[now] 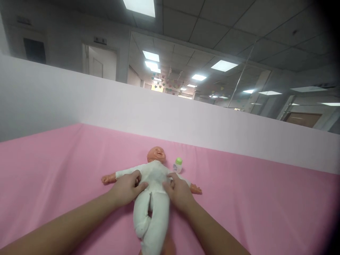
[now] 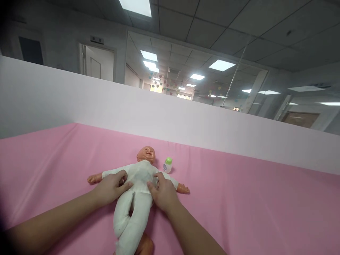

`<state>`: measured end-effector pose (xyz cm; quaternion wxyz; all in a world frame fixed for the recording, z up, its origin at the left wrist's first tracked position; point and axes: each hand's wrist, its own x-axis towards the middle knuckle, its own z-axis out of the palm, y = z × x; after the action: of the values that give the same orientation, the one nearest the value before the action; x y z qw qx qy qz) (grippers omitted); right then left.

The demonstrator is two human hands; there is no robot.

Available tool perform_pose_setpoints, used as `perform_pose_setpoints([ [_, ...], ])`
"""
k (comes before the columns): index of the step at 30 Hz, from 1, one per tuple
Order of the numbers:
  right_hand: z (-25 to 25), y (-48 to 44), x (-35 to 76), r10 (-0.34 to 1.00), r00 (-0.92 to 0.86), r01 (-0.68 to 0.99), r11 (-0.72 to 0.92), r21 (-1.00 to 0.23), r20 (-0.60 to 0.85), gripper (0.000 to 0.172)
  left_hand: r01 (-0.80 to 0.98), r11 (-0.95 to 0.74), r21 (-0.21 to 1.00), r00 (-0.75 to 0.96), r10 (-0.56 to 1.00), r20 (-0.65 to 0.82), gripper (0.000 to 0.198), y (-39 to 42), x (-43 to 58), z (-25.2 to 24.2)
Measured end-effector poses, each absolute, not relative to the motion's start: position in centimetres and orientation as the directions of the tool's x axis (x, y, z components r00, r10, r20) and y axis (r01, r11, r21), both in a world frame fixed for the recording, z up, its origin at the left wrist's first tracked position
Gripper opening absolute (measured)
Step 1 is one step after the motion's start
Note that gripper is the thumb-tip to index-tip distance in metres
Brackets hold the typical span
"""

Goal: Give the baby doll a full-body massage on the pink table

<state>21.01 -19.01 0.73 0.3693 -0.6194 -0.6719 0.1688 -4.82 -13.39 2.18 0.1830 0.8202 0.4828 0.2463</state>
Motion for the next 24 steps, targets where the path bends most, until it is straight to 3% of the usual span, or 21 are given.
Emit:
perform_pose_setpoints([
  [6,1.5,-20.4,20.9,0.97,-0.134,0.527,0.244,-0.814,0.204,0.09,0.431,-0.5,0.751,0.529,0.814,0.239,0.056,-14.2,-4.2,1.1],
  [9,1.6,-20.3,21.1,0.966,-0.204,0.472,0.237,-0.849,0.156,0.108,0.455,-0.536,0.711,0.545,0.799,0.254,0.092,-14.3,-3.9,0.2],
  [11,1.8,-20.1,21.4,0.968,-0.235,0.463,0.191,-0.865,0.088,0.117,0.537,-0.528,0.658,0.528,0.819,0.225,0.104,-14.3,-3.6,-0.5],
  [14,2.2,-19.8,22.1,0.957,-0.289,0.435,0.144,-0.889,0.014,0.12,0.551,-0.483,0.68,0.511,0.84,0.183,0.099,-14.3,-3.0,-1.2],
  [20,3.4,-19.9,23.6,0.933,-0.354,0.377,0.078,-0.923,-0.066,0.109,0.478,-0.393,0.785,0.463,0.873,0.155,0.084,-13.7,-2.6,-1.2],
  [24,3.1,-20.3,23.3,0.944,-0.326,0.41,0.097,-0.907,-0.046,0.105,0.424,-0.352,0.834,0.503,0.858,0.106,0.074,-12.9,-4.0,-0.2],
])
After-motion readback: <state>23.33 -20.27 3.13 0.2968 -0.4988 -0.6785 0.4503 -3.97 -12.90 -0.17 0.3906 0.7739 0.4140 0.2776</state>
